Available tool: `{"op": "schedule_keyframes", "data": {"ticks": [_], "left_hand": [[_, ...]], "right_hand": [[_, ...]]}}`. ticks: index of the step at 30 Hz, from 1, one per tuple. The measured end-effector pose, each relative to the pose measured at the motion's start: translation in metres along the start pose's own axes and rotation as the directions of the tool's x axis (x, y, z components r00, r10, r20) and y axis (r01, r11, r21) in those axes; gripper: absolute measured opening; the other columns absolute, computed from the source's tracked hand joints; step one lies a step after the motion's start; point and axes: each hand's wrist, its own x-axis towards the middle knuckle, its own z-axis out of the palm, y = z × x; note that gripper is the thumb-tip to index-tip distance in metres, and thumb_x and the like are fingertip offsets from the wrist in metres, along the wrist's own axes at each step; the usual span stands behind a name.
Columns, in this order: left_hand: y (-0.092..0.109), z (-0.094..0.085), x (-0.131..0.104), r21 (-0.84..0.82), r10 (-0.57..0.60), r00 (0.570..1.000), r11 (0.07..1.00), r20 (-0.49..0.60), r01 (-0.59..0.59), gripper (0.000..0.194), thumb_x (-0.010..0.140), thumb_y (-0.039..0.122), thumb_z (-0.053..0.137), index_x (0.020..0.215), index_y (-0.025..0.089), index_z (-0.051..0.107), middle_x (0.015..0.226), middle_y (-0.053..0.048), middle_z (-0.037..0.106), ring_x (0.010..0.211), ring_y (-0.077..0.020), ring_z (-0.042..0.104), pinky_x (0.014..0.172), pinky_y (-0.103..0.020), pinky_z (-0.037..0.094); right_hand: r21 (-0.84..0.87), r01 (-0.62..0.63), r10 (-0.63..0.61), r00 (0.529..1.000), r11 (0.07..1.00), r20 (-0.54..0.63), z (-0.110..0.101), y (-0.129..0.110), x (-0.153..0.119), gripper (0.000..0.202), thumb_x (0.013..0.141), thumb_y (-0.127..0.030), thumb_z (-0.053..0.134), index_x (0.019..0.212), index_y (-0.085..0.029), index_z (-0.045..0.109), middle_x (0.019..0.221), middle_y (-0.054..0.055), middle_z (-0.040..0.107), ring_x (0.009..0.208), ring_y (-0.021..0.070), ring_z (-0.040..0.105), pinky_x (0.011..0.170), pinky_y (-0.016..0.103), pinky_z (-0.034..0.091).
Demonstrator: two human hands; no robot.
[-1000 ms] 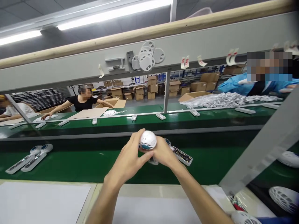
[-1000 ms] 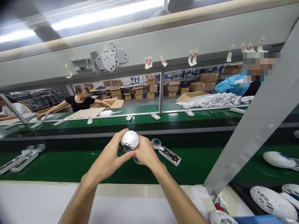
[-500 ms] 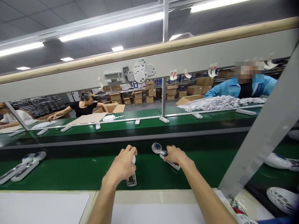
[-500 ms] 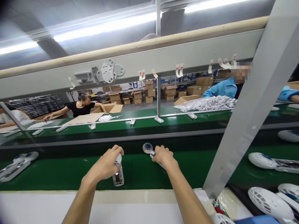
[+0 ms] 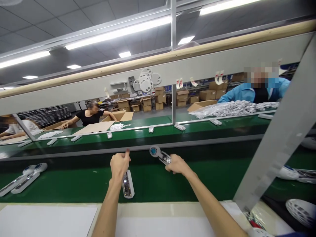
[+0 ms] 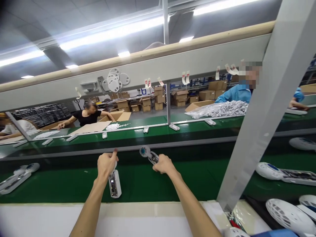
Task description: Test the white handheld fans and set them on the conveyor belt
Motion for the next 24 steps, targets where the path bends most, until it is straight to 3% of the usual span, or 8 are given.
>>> {"op": "schedule_keyframes", "data": {"ticks": [4,7,10,16,18,20,24], "left_hand": [[-0.008,0.004,0.008,0.051,0.003,0.999,0.999,0.045,-0.005,0.051,0.099,0.052,0.041,0.077,0.016,0.069,0.072,-0.004,0.066,0.078,-0.0187,0.062,0.083,-0.036,0.046],[-0.008,0.014,0.011,0.089,0.034,0.996,0.995,0.087,-0.042,0.039,0.098,0.048,0.050,0.090,0.013,0.067,0.086,-0.005,0.066,0.085,-0.0177,0.062,0.088,-0.039,0.049],[-0.010,0.027,0.011,0.110,0.083,0.988,0.989,0.130,-0.098,0.030,0.097,0.041,0.055,0.106,0.014,0.065,0.112,-0.009,0.063,0.104,-0.0206,0.060,0.093,-0.041,0.049],[-0.024,0.047,0.009,0.161,0.026,0.968,0.985,0.251,-0.068,0.041,0.091,0.028,0.064,0.129,0.016,0.056,0.138,-0.012,0.049,0.125,-0.0294,0.050,0.101,-0.051,0.047],[-0.022,0.044,0.008,0.152,0.013,0.964,0.987,0.264,-0.055,0.045,0.089,0.025,0.065,0.132,0.015,0.054,0.142,-0.014,0.046,0.132,-0.0331,0.044,0.104,-0.056,0.043],[-0.014,0.034,0.003,0.094,0.072,0.962,0.991,0.263,-0.100,0.047,0.090,0.024,0.063,0.134,0.014,0.052,0.146,-0.016,0.043,0.137,-0.0351,0.038,0.108,-0.055,0.039],[0.022,-0.006,-0.023,-0.137,0.348,0.908,0.936,0.234,-0.323,0.042,0.097,0.034,0.049,0.137,0.025,0.048,0.147,-0.007,0.045,0.138,-0.0250,0.040,0.111,-0.038,0.038]], "right_hand": [[0.414,0.212,-0.187,0.977,0.885,-0.100,-0.013,-0.024,-0.027,0.021,0.077,-0.011,0.066,0.093,-0.015,0.053,0.067,-0.002,0.057,0.058,0.0123,0.059,0.053,0.024,0.052],[0.613,0.321,-0.281,0.945,0.721,-0.165,-0.025,-0.041,-0.053,0.024,0.080,-0.025,0.065,0.097,-0.016,0.051,0.070,-0.002,0.057,0.057,0.0122,0.057,0.049,0.024,0.050],[0.716,0.377,-0.324,0.921,0.588,-0.218,-0.033,-0.050,-0.074,0.027,0.084,-0.036,0.060,0.101,-0.017,0.050,0.075,0.000,0.059,0.056,0.0127,0.057,0.047,0.025,0.049],[0.832,0.419,-0.364,0.886,0.364,-0.288,-0.041,-0.058,-0.102,0.027,0.079,-0.025,0.053,0.105,-0.017,0.051,0.081,0.002,0.065,0.061,0.0154,0.062,0.054,0.029,0.053],[0.825,0.426,-0.334,0.890,0.372,-0.309,-0.042,-0.061,-0.109,0.028,0.080,-0.023,0.055,0.108,-0.017,0.051,0.087,0.002,0.067,0.065,0.0160,0.066,0.061,0.029,0.056],[0.809,0.437,-0.311,0.891,0.393,-0.330,-0.044,-0.064,-0.114,0.029,0.080,-0.022,0.056,0.109,-0.017,0.051,0.095,0.004,0.067,0.070,0.0171,0.069,0.067,0.031,0.058],[0.809,0.433,-0.335,0.889,0.399,-0.311,-0.045,-0.066,-0.117,0.032,0.079,-0.022,0.056,0.110,-0.018,0.051,0.099,0.003,0.066,0.071,0.0167,0.067,0.067,0.032,0.058]]}}
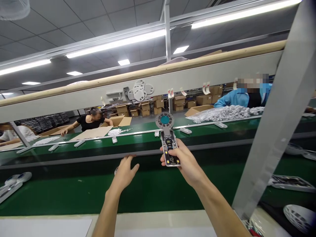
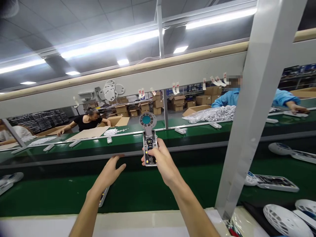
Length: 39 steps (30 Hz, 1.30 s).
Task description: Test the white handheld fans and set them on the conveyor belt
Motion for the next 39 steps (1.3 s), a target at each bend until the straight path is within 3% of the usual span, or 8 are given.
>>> {"op": "schedule_keyframes", "data": {"ticks": [4,9,14,18,24,28,34,39], "left_hand": [[0.053,-0.023,-0.034,-0.263,0.259,0.965,0.930,-0.034,-0.258,0.045,0.097,0.042,0.051,0.141,0.038,0.042,0.150,0.003,0.041,0.135,-0.0161,0.043,0.107,-0.027,0.043],[0.083,-0.029,-0.062,-0.429,0.352,0.935,0.839,-0.040,-0.334,0.094,0.081,0.034,0.076,0.153,0.046,0.017,0.157,0.002,0.031,0.140,-0.0220,0.037,0.113,-0.036,0.039],[0.084,-0.029,-0.063,-0.426,0.361,0.926,0.824,-0.114,-0.374,0.114,0.073,0.028,0.082,0.155,0.046,0.005,0.157,0.000,0.030,0.138,-0.0263,0.039,0.115,-0.042,0.038],[0.082,-0.030,-0.062,-0.434,0.371,0.913,0.804,-0.168,-0.407,0.115,0.073,0.023,0.081,0.155,0.046,0.004,0.153,-0.001,0.036,0.132,-0.0248,0.045,0.113,-0.041,0.041],[0.080,-0.032,-0.063,-0.375,0.393,0.901,0.819,-0.182,-0.434,0.113,0.074,0.025,0.079,0.157,0.041,0.004,0.156,-0.005,0.031,0.134,-0.0291,0.044,0.113,-0.045,0.041],[0.079,-0.034,-0.063,-0.346,0.397,0.901,0.832,-0.176,-0.434,0.116,0.071,0.027,0.081,0.157,0.039,0.004,0.157,-0.007,0.030,0.136,-0.0315,0.042,0.113,-0.047,0.041],[0.077,-0.034,-0.061,-0.298,0.432,0.873,0.823,-0.225,-0.484,0.115,0.069,0.033,0.085,0.156,0.039,0.009,0.160,-0.005,0.024,0.137,-0.0316,0.042,0.112,-0.047,0.042],[0.078,-0.035,-0.063,-0.285,0.429,0.876,0.830,-0.220,-0.479,0.115,0.068,0.041,0.087,0.155,0.042,0.012,0.157,-0.004,0.029,0.130,-0.0296,0.048,0.108,-0.045,0.046]], "right_hand": [[-0.011,0.010,-0.009,1.000,1.000,0.029,0.003,0.002,-0.002,0.032,0.076,-0.019,0.054,0.108,-0.018,0.052,0.097,0.003,0.066,0.070,0.0149,0.064,0.062,0.028,0.054],[0.051,0.015,-0.020,0.995,0.999,0.095,0.016,0.003,-0.011,0.038,0.075,-0.017,0.053,0.113,-0.017,0.054,0.099,0.004,0.067,0.071,0.0146,0.064,0.063,0.028,0.054],[0.083,-0.043,0.024,0.975,0.996,0.219,0.027,0.005,-0.020,0.037,0.075,-0.019,0.054,0.112,-0.017,0.055,0.096,0.003,0.066,0.070,0.0139,0.064,0.061,0.025,0.052],[0.092,-0.064,0.036,0.960,0.994,0.279,0.029,0.009,-0.023,0.041,0.078,-0.021,0.056,0.118,-0.020,0.052,0.093,0.003,0.066,0.070,0.0145,0.064,0.058,0.024,0.050],[0.076,-0.059,0.034,0.956,0.995,0.290,0.029,0.013,-0.021,0.036,0.079,-0.017,0.053,0.115,-0.022,0.052,0.081,0.000,0.064,0.072,0.0163,0.064,0.062,0.026,0.052],[0.070,-0.045,0.022,0.954,0.997,0.300,0.030,0.015,-0.021,0.039,0.079,-0.016,0.052,0.117,-0.023,0.052,0.091,0.001,0.064,0.075,0.0164,0.065,0.063,0.026,0.052],[0.084,-0.061,0.032,0.950,0.995,0.309,0.029,0.010,-0.022,0.071,0.076,-0.017,0.053,0.143,-0.033,0.036,0.105,0.002,0.064,0.074,0.0169,0.068,0.070,0.031,0.054],[0.060,-0.057,0.035,0.951,0.997,0.307,0.027,0.008,-0.024,0.073,0.075,-0.015,0.053,0.143,-0.034,0.035,0.114,0.003,0.063,0.081,0.0191,0.069,0.069,0.032,0.056]]}}
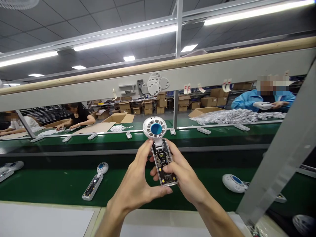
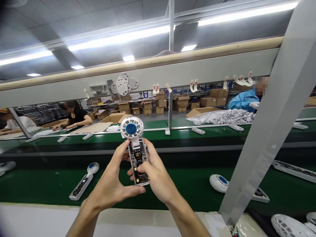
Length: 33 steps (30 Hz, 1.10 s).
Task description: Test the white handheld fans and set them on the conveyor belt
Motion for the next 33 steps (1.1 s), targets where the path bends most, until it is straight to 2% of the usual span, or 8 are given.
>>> {"op": "schedule_keyframes", "data": {"ticks": [7,16,23,26,30,33], "left_hand": [[0.0033,-0.0017,0.0001,0.010,0.020,1.000,1.000,0.002,-0.020,0.113,0.068,0.036,0.086,0.155,0.042,0.014,0.155,-0.005,0.033,0.125,-0.0284,0.051,0.104,-0.043,0.049],[0.0021,-0.0025,-0.0017,0.029,0.031,1.000,0.999,-0.001,-0.031,0.113,0.068,0.040,0.086,0.155,0.040,0.015,0.155,-0.006,0.033,0.123,-0.0292,0.052,0.103,-0.044,0.050],[0.0031,-0.0061,0.0005,-0.032,0.018,1.000,0.999,0.006,-0.018,0.114,0.066,0.037,0.087,0.155,0.040,0.017,0.153,-0.005,0.036,0.125,-0.0288,0.052,0.105,-0.043,0.049],[0.0018,-0.0068,0.0009,-0.045,0.014,1.000,0.999,0.016,-0.013,0.114,0.066,0.038,0.088,0.155,0.042,0.018,0.152,-0.003,0.037,0.126,-0.0278,0.051,0.106,-0.041,0.049],[0.0003,-0.0069,-0.0006,-0.051,0.007,1.000,0.999,0.012,-0.007,0.115,0.065,0.038,0.089,0.155,0.043,0.017,0.154,-0.002,0.035,0.127,-0.0269,0.050,0.108,-0.039,0.047],[0.0001,-0.0072,-0.0011,-0.050,0.015,1.000,0.999,0.009,-0.015,0.114,0.066,0.037,0.088,0.155,0.041,0.017,0.154,-0.003,0.034,0.128,-0.0271,0.050,0.109,-0.040,0.047]], "right_hand": [[-0.010,0.014,-0.014,1.000,1.000,0.016,-0.0007,0.0004,-0.0013,0.071,0.076,-0.011,0.050,0.140,-0.035,0.036,0.121,0.003,0.060,0.090,0.0189,0.067,0.069,0.031,0.058],[-0.015,-0.004,0.004,1.000,1.000,0.024,0.0013,-0.0016,-0.0010,0.069,0.076,-0.013,0.051,0.140,-0.034,0.037,0.119,0.003,0.059,0.081,0.0164,0.068,0.064,0.029,0.056],[-0.020,0.015,-0.013,0.992,1.000,0.126,-0.0024,-0.0028,-0.0043,0.074,0.079,-0.011,0.051,0.146,-0.034,0.030,0.123,0.005,0.057,0.086,0.0162,0.065,0.069,0.030,0.056],[-0.048,0.036,-0.029,0.991,0.998,0.133,-0.0028,-0.0030,-0.0043,0.076,0.080,-0.009,0.051,0.147,-0.036,0.029,0.129,0.005,0.054,0.088,0.0151,0.064,0.072,0.031,0.056],[-0.031,0.043,-0.039,0.990,0.999,0.139,-0.0022,-0.0008,-0.0024,0.069,0.086,-0.014,0.052,0.148,-0.034,0.029,0.125,0.005,0.056,0.082,0.0141,0.064,0.068,0.029,0.055],[-0.016,0.069,-0.066,0.989,0.997,0.135,-0.0026,0.0026,-0.0011,0.066,0.088,-0.014,0.052,0.147,-0.035,0.031,0.126,0.005,0.056,0.088,0.0163,0.064,0.070,0.031,0.056]]}}
